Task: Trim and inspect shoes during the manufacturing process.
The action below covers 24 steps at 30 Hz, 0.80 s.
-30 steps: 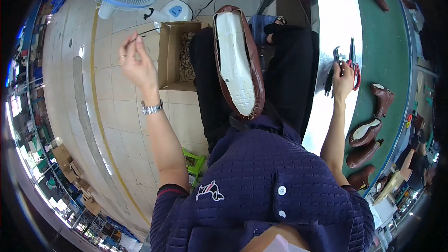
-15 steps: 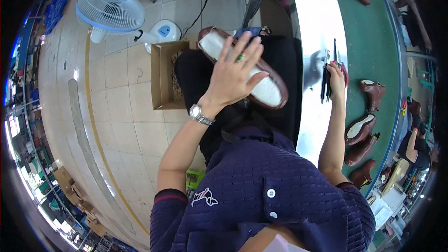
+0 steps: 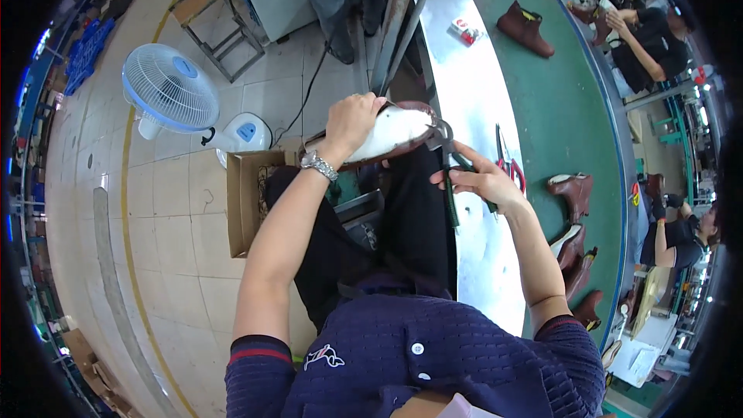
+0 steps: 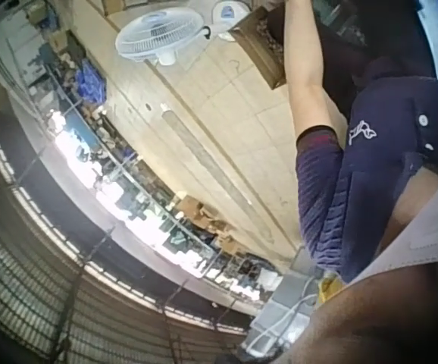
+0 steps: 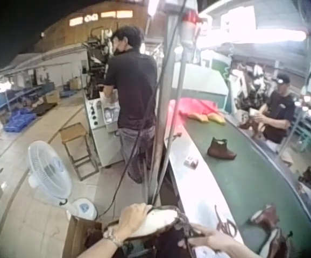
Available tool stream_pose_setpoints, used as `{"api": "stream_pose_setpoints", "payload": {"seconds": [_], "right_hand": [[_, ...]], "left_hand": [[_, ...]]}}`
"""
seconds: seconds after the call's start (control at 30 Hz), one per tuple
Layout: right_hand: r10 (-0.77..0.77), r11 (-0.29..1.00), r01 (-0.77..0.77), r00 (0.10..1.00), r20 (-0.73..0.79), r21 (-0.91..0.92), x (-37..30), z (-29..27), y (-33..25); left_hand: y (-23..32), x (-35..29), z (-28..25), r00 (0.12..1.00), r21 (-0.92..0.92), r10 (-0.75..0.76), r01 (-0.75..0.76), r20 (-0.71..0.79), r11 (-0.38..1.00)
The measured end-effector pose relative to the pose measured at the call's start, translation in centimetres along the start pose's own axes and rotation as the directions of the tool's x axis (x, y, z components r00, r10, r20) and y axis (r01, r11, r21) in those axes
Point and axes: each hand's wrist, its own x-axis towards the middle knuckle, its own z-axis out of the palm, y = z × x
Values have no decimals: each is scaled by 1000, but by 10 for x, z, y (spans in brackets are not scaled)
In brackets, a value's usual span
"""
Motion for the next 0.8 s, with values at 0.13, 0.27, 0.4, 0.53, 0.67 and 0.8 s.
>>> {"api": "stream_pose_setpoints", "payload": {"seconds": [0.13,0.27,0.4,0.53,0.67,0.8], "right_hand": [[28,988,-8,991,129,-154,23,13,-21],[78,972,-27,974,212,-233,38,19,-42],[90,903,-36,990,107,-428,32,33,-34],[-138,775,162,987,87,-611,19,43,-7],[-160,698,168,984,77,-696,19,36,-18],[-223,-15,330,919,325,-944,26,22,-55]], "left_hand": [[0,-2,-9,987,-102,-147,152,61,983],[18,-51,-23,973,-52,123,-115,198,992],[29,-83,-15,992,36,120,-122,41,992],[27,-89,-14,984,-38,174,-175,-34,984],[25,-94,-13,977,-43,212,-213,-19,976],[16,-96,-4,952,173,302,-291,-40,941]]}}
